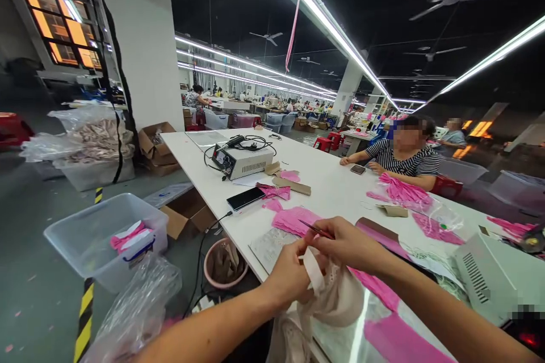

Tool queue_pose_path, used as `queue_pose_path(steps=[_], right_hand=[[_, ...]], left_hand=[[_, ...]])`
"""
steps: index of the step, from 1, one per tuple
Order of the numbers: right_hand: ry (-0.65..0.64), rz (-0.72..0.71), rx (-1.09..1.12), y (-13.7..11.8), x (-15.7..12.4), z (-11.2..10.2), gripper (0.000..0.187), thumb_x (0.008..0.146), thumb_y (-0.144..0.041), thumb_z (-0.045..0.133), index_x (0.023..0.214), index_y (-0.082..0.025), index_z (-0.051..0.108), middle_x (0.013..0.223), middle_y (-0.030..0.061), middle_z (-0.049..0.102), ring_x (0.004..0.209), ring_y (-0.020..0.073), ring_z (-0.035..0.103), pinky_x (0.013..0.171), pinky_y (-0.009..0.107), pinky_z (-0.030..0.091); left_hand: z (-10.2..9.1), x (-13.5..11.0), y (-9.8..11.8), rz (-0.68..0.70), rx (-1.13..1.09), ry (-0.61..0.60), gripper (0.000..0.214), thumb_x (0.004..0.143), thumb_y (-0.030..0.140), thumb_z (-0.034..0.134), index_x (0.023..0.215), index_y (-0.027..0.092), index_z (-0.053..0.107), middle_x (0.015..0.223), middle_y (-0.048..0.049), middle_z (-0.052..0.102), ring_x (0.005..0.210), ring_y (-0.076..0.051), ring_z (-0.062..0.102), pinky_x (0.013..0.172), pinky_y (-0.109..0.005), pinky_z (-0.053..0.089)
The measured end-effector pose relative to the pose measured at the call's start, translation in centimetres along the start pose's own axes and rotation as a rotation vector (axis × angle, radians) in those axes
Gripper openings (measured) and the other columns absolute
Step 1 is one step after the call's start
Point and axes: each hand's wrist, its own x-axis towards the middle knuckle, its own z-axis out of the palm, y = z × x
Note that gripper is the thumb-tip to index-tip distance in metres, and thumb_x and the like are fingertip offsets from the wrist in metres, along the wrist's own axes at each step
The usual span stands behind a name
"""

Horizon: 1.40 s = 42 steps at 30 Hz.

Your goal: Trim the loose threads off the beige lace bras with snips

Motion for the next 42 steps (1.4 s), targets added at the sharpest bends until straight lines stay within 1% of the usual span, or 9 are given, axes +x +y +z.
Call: queue_pose_path(steps=[7,13,15,20,24,28,32,38,42], right_hand=[[0.024,0.064,0.514,2.1,-1.8,-0.8,0.029,0.059,-0.019,0.059,0.088,-0.016,0.062,0.053,-0.0060,0.056,0.047,0.0106,0.049,0.046,0.021,0.035],[0.060,0.196,0.461,2.7,-2.7,-1.1,0.030,0.059,-0.015,0.059,0.088,-0.016,0.058,0.053,-0.0080,0.046,0.049,0.0091,0.040,0.046,0.021,0.028],[0.056,0.180,0.467,2.6,-2.8,-1.1,0.030,0.059,-0.016,0.059,0.088,-0.016,0.058,0.055,-0.0075,0.047,0.051,0.0097,0.041,0.047,0.021,0.028],[0.009,0.163,0.488,3.6,-3.4,-2.3,0.035,0.055,-0.014,0.061,0.090,-0.018,0.059,0.054,-0.0096,0.044,0.048,0.0082,0.036,0.047,0.021,0.025],[-0.070,0.228,0.549,4.8,-4.3,-2.9,0.039,0.053,-0.011,0.062,0.091,-0.019,0.062,0.061,-0.0074,0.053,0.050,0.0088,0.042,0.049,0.020,0.030],[-0.115,0.328,0.601,5.4,-4.7,-2.2,0.018,0.052,-0.020,0.072,0.069,-0.015,0.065,0.056,-0.0045,0.058,0.049,0.0099,0.047,0.048,0.021,0.033],[-0.047,0.355,0.736,6.1,-4.3,-1.3,0.024,0.050,-0.022,0.083,0.049,-0.013,0.060,0.043,-0.0037,0.056,0.040,0.0068,0.043,0.041,0.019,0.029],[0.105,0.415,1.092,7.7,-4.2,0.1,0.024,0.051,-0.021,0.082,0.049,-0.015,0.060,0.046,-0.0004,0.064,0.043,0.0117,0.057,0.047,0.021,0.045],[0.141,0.453,1.198,8.3,-4.6,0.9,0.012,0.057,-0.018,0.074,0.055,-0.015,0.063,0.051,0.0026,0.068,0.049,0.0166,0.064,0.056,0.027,0.051]], left_hand=[[-0.8,1.5,0.9,-0.063,0.049,-0.028,0.023,0.059,0.031,0.071,0.062,0.013,0.057,0.054,0.0031,0.052,0.049,-0.009,0.046,0.052,-0.023,0.039],[-0.6,-1.9,0.1,0.078,0.499,-0.241,0.030,0.060,0.027,0.073,0.083,0.016,0.058,0.073,0.0015,0.056,0.065,-0.013,0.047,0.058,-0.023,0.036],[-0.5,-2.6,-0.8,0.114,0.549,-0.217,0.018,0.062,0.022,0.070,0.072,0.016,0.056,0.071,0.0027,0.052,0.065,-0.012,0.044,0.059,-0.022,0.033],[-3.0,-1.7,-0.9,-0.088,0.241,-0.268,0.038,0.065,0.032,0.071,0.051,0.016,0.039,0.052,0.0087,0.026,0.051,-0.006,0.022,0.049,-0.020,0.020],[-6.2,-0.2,0.0,-0.152,0.004,-0.171,0.043,0.057,0.043,0.077,0.054,0.015,0.044,0.053,0.0072,0.038,0.051,-0.006,0.031,0.050,-0.019,0.026],[-7.4,1.6,-0.2,-0.182,-0.030,-0.107,0.039,0.057,0.045,0.076,0.068,0.013,0.056,0.061,0.0030,0.051,0.054,-0.008,0.046,0.057,-0.022,0.038],[-7.0,4.6,-1.2,-0.213,0.018,-0.071,0.034,0.051,0.035,0.078,0.069,0.014,0.059,0.057,0.0033,0.054,0.054,-0.011,0.051,0.057,-0.024,0.041],[-5.2,6.6,-2.0,-0.154,0.179,-0.086,0.014,0.059,0.026,0.070,0.060,0.013,0.063,0.051,0.0024,0.056,0.052,-0.013,0.053,0.057,-0.027,0.043],[-3.1,5.2,-0.9,0.046,0.252,-0.070,0.023,0.071,0.027,0.063,0.090,0.017,0.069,0.094,-0.0045,0.068,0.095,-0.022,0.058,0.087,-0.032,0.041]])
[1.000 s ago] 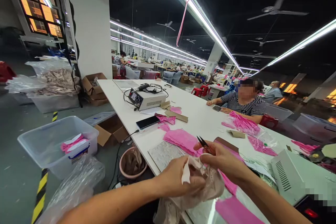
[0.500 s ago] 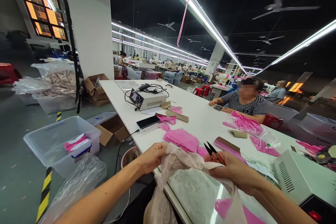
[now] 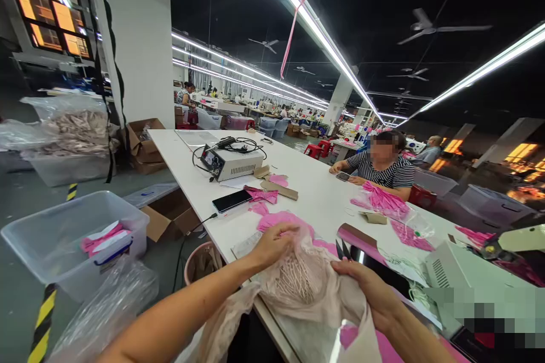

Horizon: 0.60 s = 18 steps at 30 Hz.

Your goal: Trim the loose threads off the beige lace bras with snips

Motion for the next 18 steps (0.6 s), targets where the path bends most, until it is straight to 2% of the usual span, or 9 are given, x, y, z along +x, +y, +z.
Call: queue_pose_path(steps=[2,3,4,5,7,8,10,14,18], right_hand=[[0.009,0.009,0.041,0.2,-0.2,0.1,0.008,0.060,-0.018,0.071,0.059,-0.014,0.065,0.053,0.0039,0.069,0.052,0.0179,0.065,0.058,0.028,0.052],[0.013,0.007,0.058,0.3,-0.3,0.2,0.007,0.060,-0.018,0.071,0.060,-0.014,0.065,0.054,0.0038,0.069,0.052,0.0176,0.065,0.057,0.027,0.051],[0.019,0.002,0.072,0.3,-0.4,0.4,0.007,0.060,-0.017,0.071,0.060,-0.014,0.065,0.053,0.0030,0.069,0.050,0.0168,0.065,0.055,0.026,0.051],[0.026,-0.007,0.083,0.3,-0.5,0.5,0.008,0.060,-0.017,0.071,0.059,-0.014,0.064,0.052,0.0019,0.069,0.048,0.0158,0.064,0.053,0.025,0.050],[0.033,-0.025,0.095,0.4,-0.7,0.8,0.010,0.057,-0.015,0.074,0.055,-0.014,0.063,0.048,0.0005,0.068,0.045,0.0142,0.063,0.049,0.023,0.049],[0.036,-0.033,0.097,0.4,-0.8,0.9,0.011,0.056,-0.014,0.075,0.055,-0.014,0.064,0.048,0.0006,0.068,0.043,0.0141,0.062,0.048,0.022,0.049],[0.019,-0.037,0.088,0.5,-0.9,1.1,0.011,0.055,-0.014,0.076,0.055,-0.012,0.065,0.049,0.0032,0.069,0.044,0.0153,0.063,0.048,0.023,0.049],[-0.054,-0.038,0.062,0.5,-1.1,1.3,0.011,0.056,-0.014,0.077,0.058,-0.011,0.067,0.051,0.0053,0.070,0.047,0.0168,0.064,0.052,0.024,0.050],[-0.071,-0.073,0.032,0.6,-1.1,1.4,0.013,0.058,-0.018,0.079,0.061,-0.013,0.068,0.053,0.0036,0.070,0.049,0.0173,0.064,0.054,0.026,0.049]], left_hand=[[0.8,-0.7,1.1,0.105,0.038,-0.042,0.040,0.068,0.029,0.067,0.107,0.019,0.066,0.117,-0.0059,0.063,0.112,-0.023,0.050,0.100,-0.032,0.032],[1.1,-0.9,1.5,0.218,0.153,-0.121,0.051,0.065,0.031,0.071,0.113,0.019,0.062,0.124,-0.0085,0.058,0.117,-0.025,0.047,0.101,-0.034,0.031],[1.4,-1.0,1.7,0.280,0.254,-0.183,0.059,0.060,0.033,0.076,0.115,0.018,0.061,0.125,-0.0100,0.057,0.118,-0.027,0.045,0.101,-0.035,0.030],[1.6,-1.0,1.8,0.303,0.323,-0.223,0.057,0.059,0.034,0.077,0.112,0.017,0.063,0.118,-0.0102,0.060,0.111,-0.028,0.049,0.097,-0.035,0.034],[1.9,-0.8,1.4,0.246,0.374,-0.283,0.038,0.063,0.037,0.073,0.093,0.014,0.068,0.090,-0.0062,0.066,0.087,-0.023,0.056,0.080,-0.031,0.042],[1.9,-0.7,1.2,0.183,0.344,-0.312,0.031,0.066,0.039,0.071,0.081,0.013,0.067,0.075,-0.0026,0.062,0.073,-0.018,0.054,0.069,-0.028,0.042],[1.9,-0.5,0.6,0.059,0.215,-0.359,0.032,0.068,0.044,0.067,0.067,0.012,0.062,0.059,0.0029,0.050,0.058,-0.012,0.045,0.055,-0.023,0.035],[1.8,-0.8,0.3,-0.092,-0.066,-0.384,0.039,0.062,0.048,0.071,0.064,0.012,0.058,0.058,0.0043,0.045,0.054,-0.009,0.038,0.052,-0.021,0.029],[1.8,-1.4,0.4,-0.147,-0.208,-0.338,0.042,0.058,0.050,0.073,0.061,0.012,0.058,0.056,0.0036,0.046,0.053,-0.009,0.038,0.053,-0.023,0.030]])
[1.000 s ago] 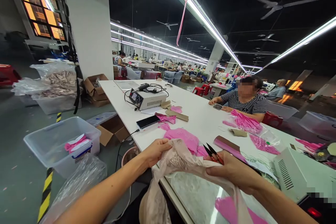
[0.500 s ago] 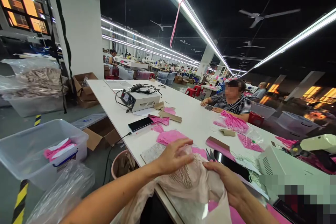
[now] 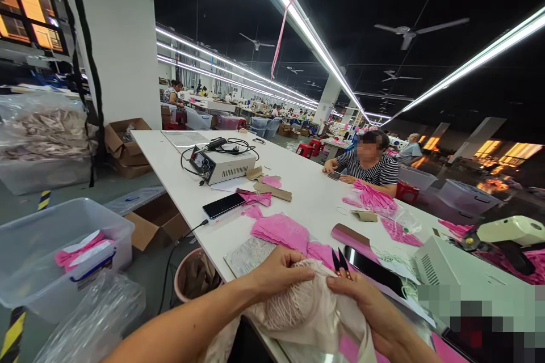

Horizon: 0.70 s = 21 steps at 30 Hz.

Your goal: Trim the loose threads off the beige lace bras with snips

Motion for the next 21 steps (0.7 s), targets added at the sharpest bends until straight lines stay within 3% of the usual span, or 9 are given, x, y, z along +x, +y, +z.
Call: queue_pose_path(steps=[7,14,21], right_hand=[[0.095,-0.110,-0.221,0.3,-0.1,-0.6,0.029,0.057,-0.038,0.082,0.063,-0.013,0.067,0.054,-0.0006,0.063,0.050,0.0126,0.056,0.051,0.022,0.040],[0.084,-0.262,-0.482,0.2,-0.1,-1.1,0.031,0.060,-0.043,0.077,0.068,-0.013,0.069,0.055,-0.0019,0.057,0.053,0.0120,0.046,0.053,0.024,0.034],[0.115,-0.282,-0.468,0.7,-0.4,-1.1,0.030,0.061,-0.044,0.075,0.064,-0.015,0.065,0.052,-0.0050,0.048,0.050,0.0111,0.040,0.051,0.024,0.029]], left_hand=[[-0.2,-0.4,-0.9,-0.010,-0.021,0.019,0.039,0.060,0.047,0.074,0.061,0.011,0.059,0.055,0.0033,0.047,0.052,-0.009,0.037,0.052,-0.022,0.027],[0.5,-0.9,-0.5,-0.052,0.068,0.019,0.044,0.060,0.050,0.072,0.050,0.015,0.047,0.049,0.0063,0.034,0.048,-0.007,0.027,0.048,-0.023,0.018],[1.3,-1.4,-0.3,-0.042,0.088,0.033,0.044,0.060,0.055,0.068,0.062,0.012,0.058,0.055,0.0035,0.043,0.054,-0.009,0.034,0.051,-0.023,0.023]])
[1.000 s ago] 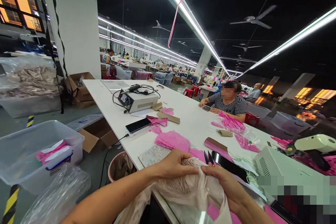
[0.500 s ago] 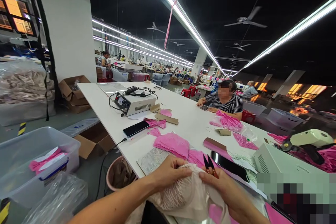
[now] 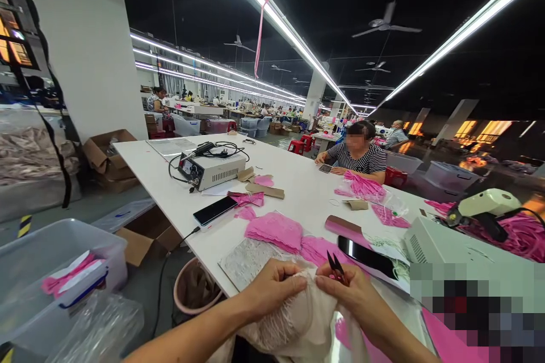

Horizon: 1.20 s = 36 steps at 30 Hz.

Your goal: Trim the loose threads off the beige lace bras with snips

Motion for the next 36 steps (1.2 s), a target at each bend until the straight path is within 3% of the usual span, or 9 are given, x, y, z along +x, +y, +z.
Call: queue_pose_path(steps=[3,11,16,20,28,33,36], right_hand=[[0.033,-0.014,0.019,0.2,-0.2,0.1,0.029,0.061,-0.043,0.075,0.064,-0.016,0.064,0.051,-0.0053,0.047,0.051,0.0111,0.039,0.051,0.023,0.029],[-0.035,0.108,0.169,0.9,-0.1,0.1,0.032,0.059,-0.044,0.077,0.063,-0.016,0.061,0.052,-0.0050,0.046,0.049,0.0102,0.039,0.048,0.022,0.029],[-0.031,0.142,0.241,1.5,-0.2,-0.1,0.032,0.058,-0.042,0.078,0.064,-0.015,0.062,0.054,-0.0044,0.050,0.050,0.0100,0.040,0.048,0.022,0.031],[-0.025,0.103,0.153,1.4,-0.2,-0.3,0.033,0.061,-0.045,0.075,0.068,-0.015,0.064,0.054,-0.0041,0.050,0.051,0.0111,0.041,0.050,0.023,0.032],[-0.022,-0.099,-0.236,0.1,-0.3,-0.5,0.024,0.068,-0.040,0.067,0.064,-0.017,0.060,0.056,-0.0049,0.041,0.055,0.0121,0.034,0.053,0.024,0.027],[0.025,-0.031,-0.226,0.3,-0.2,-0.7,0.019,0.068,-0.036,0.064,0.067,-0.017,0.057,0.052,-0.0077,0.032,0.051,0.0104,0.028,0.048,0.024,0.023],[0.072,-0.066,-0.289,0.6,-0.1,-0.9,0.018,0.066,-0.034,0.065,0.065,-0.017,0.059,0.052,-0.0081,0.027,0.050,0.0104,0.026,0.048,0.025,0.021]], left_hand=[[0.2,0.1,-0.1,-0.021,-0.017,0.020,0.041,0.061,0.051,0.067,0.067,0.012,0.060,0.057,0.0031,0.046,0.054,-0.009,0.035,0.051,-0.022,0.024],[0.7,0.3,0.2,-0.074,0.081,0.104,0.028,0.065,0.038,0.056,0.049,0.017,0.045,0.047,0.0066,0.032,0.047,-0.008,0.025,0.047,-0.025,0.015],[0.6,0.2,-0.1,-0.108,0.006,0.042,0.027,0.066,0.038,0.054,0.050,0.018,0.043,0.048,0.0069,0.032,0.046,-0.008,0.023,0.047,-0.025,0.015],[0.5,0.1,0.0,-0.120,0.027,0.009,0.032,0.066,0.042,0.057,0.050,0.019,0.040,0.048,0.0078,0.030,0.047,-0.007,0.022,0.048,-0.025,0.015],[0.8,0.2,0.4,-0.113,0.066,0.003,0.041,0.066,0.046,0.061,0.048,0.019,0.036,0.046,0.0087,0.026,0.046,-0.007,0.019,0.048,-0.026,0.011],[0.7,0.6,0.0,-0.157,-0.097,0.003,0.035,0.056,0.044,0.071,0.054,0.014,0.053,0.050,0.0063,0.043,0.049,-0.007,0.032,0.051,-0.023,0.020],[0.7,0.9,-0.2,-0.165,-0.152,0.008,0.033,0.054,0.041,0.075,0.062,0.013,0.060,0.054,0.0048,0.051,0.050,-0.007,0.039,0.053,-0.022,0.026]])
